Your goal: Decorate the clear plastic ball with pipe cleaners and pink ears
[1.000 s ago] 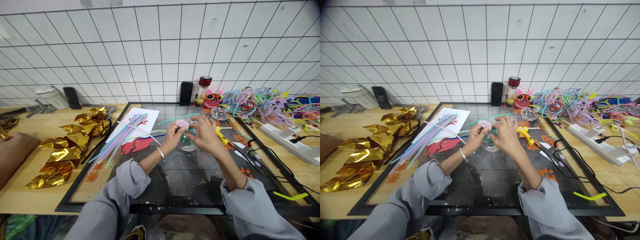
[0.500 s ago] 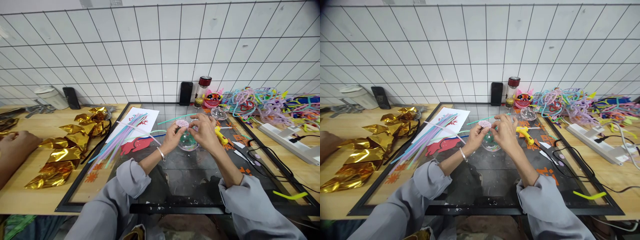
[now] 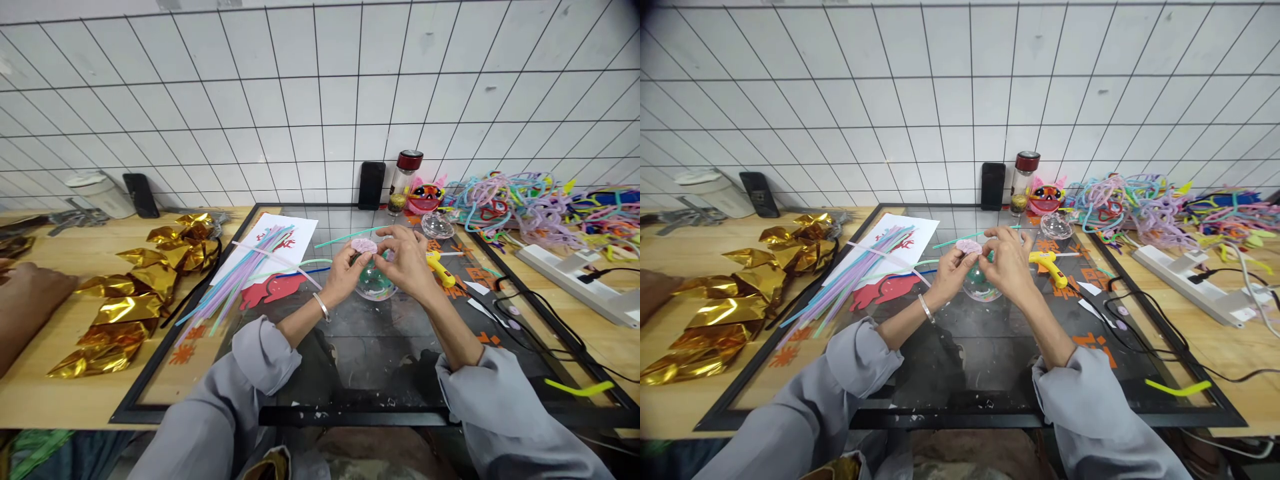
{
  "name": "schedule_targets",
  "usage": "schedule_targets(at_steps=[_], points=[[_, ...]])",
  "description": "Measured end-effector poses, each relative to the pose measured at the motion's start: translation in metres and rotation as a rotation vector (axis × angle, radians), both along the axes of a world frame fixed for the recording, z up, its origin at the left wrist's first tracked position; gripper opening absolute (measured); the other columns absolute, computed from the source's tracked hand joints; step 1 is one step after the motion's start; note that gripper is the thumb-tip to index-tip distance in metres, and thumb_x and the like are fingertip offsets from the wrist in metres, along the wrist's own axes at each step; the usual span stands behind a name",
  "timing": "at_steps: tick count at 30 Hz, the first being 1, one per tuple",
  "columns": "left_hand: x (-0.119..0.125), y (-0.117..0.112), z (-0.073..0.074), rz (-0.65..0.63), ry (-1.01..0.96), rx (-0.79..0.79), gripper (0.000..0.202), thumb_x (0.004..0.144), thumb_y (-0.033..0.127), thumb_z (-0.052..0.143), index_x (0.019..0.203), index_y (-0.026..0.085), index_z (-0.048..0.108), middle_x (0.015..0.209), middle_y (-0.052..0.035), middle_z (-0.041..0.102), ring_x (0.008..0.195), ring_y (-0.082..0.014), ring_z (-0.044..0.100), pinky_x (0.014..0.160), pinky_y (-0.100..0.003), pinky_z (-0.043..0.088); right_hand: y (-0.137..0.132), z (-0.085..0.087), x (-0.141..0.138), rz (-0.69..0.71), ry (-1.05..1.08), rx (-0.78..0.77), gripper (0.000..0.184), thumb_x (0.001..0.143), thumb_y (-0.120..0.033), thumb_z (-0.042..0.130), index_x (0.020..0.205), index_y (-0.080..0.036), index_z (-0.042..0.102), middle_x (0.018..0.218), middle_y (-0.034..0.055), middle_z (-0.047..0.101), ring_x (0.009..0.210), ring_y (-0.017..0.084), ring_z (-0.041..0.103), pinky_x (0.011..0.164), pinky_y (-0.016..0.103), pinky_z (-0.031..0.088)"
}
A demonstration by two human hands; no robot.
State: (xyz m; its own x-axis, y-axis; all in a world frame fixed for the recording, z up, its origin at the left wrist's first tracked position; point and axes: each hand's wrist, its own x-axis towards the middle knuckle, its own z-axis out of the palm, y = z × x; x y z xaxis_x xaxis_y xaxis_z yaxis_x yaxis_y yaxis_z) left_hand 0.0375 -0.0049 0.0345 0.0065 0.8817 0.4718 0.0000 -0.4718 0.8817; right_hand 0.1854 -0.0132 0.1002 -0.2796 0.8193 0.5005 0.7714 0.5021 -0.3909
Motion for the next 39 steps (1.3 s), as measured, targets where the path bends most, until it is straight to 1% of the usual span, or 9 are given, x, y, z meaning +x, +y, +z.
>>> schedule_targets(at_steps=[6,13,17,21,27,32,34,36,39], points=[[-0.001,-0.001,-0.001,-0.004,0.019,0.008,0.042,0.087,0.055,0.063,0.099,0.016,0.071,0.111,-0.0107,0.069,0.106,-0.023,0.064,0.093,-0.033,0.051,0.001,0.0,0.001,0.016,0.032,-0.002,0.011,0.077,-0.021,0.063,0.066,-0.022,0.066,0.121,0.0099,0.07,0.121,0.033,0.056,0.107,0.062,0.026],[-0.004,-0.005,-0.001,-0.059,0.036,0.006,0.044,0.088,0.056,0.062,0.106,0.016,0.068,0.111,-0.0112,0.068,0.107,-0.0238,0.062,0.093,-0.033,0.05,0.0,0.003,0.0,0.01,0.002,-0.026,0.01,0.077,-0.02,0.063,0.067,-0.021,0.066,0.122,0.0097,0.07,0.121,0.033,0.056,0.106,0.061,0.028],[-0.003,-0.008,0.002,-0.069,0.02,-0.011,0.046,0.089,0.058,0.06,0.107,0.016,0.067,0.111,-0.0107,0.068,0.108,-0.0237,0.062,0.095,-0.032,0.049,0.0,0.004,0.001,0.016,0.015,-0.029,0.009,0.077,-0.02,0.064,0.069,-0.021,0.067,0.122,0.0101,0.07,0.121,0.033,0.057,0.107,0.061,0.027],[0.0,-0.009,0.003,-0.083,-0.037,-0.014,0.046,0.089,0.058,0.06,0.111,0.017,0.063,0.111,-0.0092,0.068,0.106,-0.021,0.063,0.095,-0.03,0.048,0.0,0.005,0.001,0.012,0.008,-0.05,0.01,0.077,-0.019,0.063,0.068,-0.021,0.068,0.122,0.0099,0.069,0.123,0.034,0.056,0.108,0.062,0.026],[0.0,-0.005,-0.003,-0.059,-0.03,0.014,0.043,0.091,0.057,0.057,0.107,0.017,0.062,0.103,-0.0063,0.068,0.097,-0.018,0.062,0.089,-0.028,0.049,0.0,0.006,0.001,0.014,-0.005,-0.057,0.01,0.078,-0.021,0.063,0.069,-0.02,0.068,0.123,0.0103,0.069,0.122,0.034,0.055,0.107,0.062,0.026],[0.0,-0.003,-0.002,-0.047,-0.028,0.013,0.045,0.09,0.059,0.058,0.106,0.017,0.063,0.104,-0.0074,0.069,0.1,-0.0196,0.063,0.09,-0.03,0.049,0.0,0.002,0.002,0.01,-0.002,-0.02,0.011,0.079,-0.022,0.062,0.071,-0.02,0.07,0.121,0.0113,0.069,0.12,0.034,0.056,0.106,0.061,0.026],[0.0,-0.003,-0.002,-0.054,-0.03,0.015,0.045,0.09,0.058,0.058,0.106,0.017,0.063,0.105,-0.0076,0.07,0.1,-0.0198,0.063,0.091,-0.03,0.049,-0.001,0.003,0.002,0.0,-0.01,-0.023,0.011,0.081,-0.023,0.062,0.074,-0.021,0.072,0.121,0.0115,0.069,0.121,0.034,0.056,0.106,0.061,0.026],[0.0,-0.002,-0.003,-0.057,-0.031,0.017,0.044,0.09,0.058,0.058,0.106,0.017,0.063,0.106,-0.0075,0.07,0.101,-0.0197,0.064,0.091,-0.03,0.049,-0.003,0.005,0.004,-0.005,-0.017,-0.036,0.011,0.082,-0.025,0.064,0.083,-0.022,0.074,0.123,0.0117,0.068,0.122,0.035,0.056,0.106,0.061,0.026],[0.0,-0.002,-0.004,-0.044,-0.018,0.015,0.044,0.09,0.058,0.058,0.105,0.017,0.063,0.102,-0.0066,0.069,0.097,-0.0187,0.063,0.088,-0.029,0.049,-0.006,0.01,0.01,0.002,-0.037,-0.04,0.022,0.08,-0.028,0.068,0.1,-0.023,0.074,0.127,0.0123,0.066,0.124,0.035,0.055,0.106,0.061,0.028]])
